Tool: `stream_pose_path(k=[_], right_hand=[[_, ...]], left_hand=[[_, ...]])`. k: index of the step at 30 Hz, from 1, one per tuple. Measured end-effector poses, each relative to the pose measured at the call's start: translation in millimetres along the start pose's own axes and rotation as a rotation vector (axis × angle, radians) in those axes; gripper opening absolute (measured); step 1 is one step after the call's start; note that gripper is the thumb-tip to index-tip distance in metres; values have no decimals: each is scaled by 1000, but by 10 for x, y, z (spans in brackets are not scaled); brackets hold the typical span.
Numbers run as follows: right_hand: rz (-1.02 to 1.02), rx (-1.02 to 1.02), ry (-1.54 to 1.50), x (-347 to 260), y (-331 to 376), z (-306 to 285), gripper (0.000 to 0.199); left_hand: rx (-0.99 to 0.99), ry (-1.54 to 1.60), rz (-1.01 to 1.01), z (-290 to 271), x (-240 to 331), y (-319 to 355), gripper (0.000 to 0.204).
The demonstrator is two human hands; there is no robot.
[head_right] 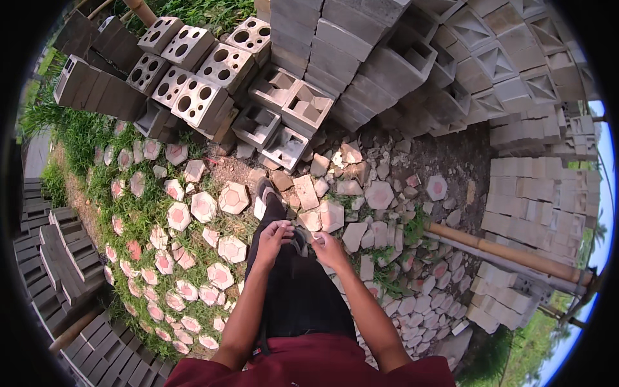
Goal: The person picks up concrete cinder blocks from a larger pile and stacks them into a small rectangular arrangement on the ground.
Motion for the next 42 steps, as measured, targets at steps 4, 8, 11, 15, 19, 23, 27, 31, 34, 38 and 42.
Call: stream_pose_path(k=[4, 8, 11, 15, 19, 23, 27, 31, 34, 38, 42], right_hand=[[119, -29, 12, 242, -678, 135, 31], [186, -3, -86, 428, -1621, 288, 31], [263, 42, -178, 565, -2430, 284, 33], [479, 47, -378, 547, -3462, 194, 38], [293, 149, 105, 779, -4397, -253, 51], [306, 310, -236, 860, -5236, -577, 74], [256, 290, -214, 759, -5948, -716, 89], [295, -7, -459, 593, -6107, -657, 95], [313, -15, -443, 728, -6254, -658, 91], [360, -25, -401, 796, -6325, -690, 80], [284, -31, -486, 695, -6283, -677, 54]], left_hand=[[3, 16, -264, -133, -32, -830, 25], [48, 45, -338, -305, 28, -1895, 26], [74, 16, -332, -436, 83, -2847, 26], [205, 50, -275, -428, 203, -3950, 34], [230, 135, -333, -10, 304, -4511, 64], [161, 133, -349, 421, 310, -5045, 73], [269, 143, -317, 459, 133, -5630, 79], [518, 220, -261, 342, -95, -5956, 67], [411, 178, -254, 419, -185, -6113, 47], [487, 105, -195, 538, -180, -6076, 36], [521, 141, -166, 509, -175, -6046, 36]])
Point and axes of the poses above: each hand's wrist, its own y-axis away from the middle knuckle, its own z-axis out of the palm, x = y × z, the point moved 2 cm from there along -y, towards the middle knuckle, and after that the axes turned 6 degrees about y, right-handed, at the moved point
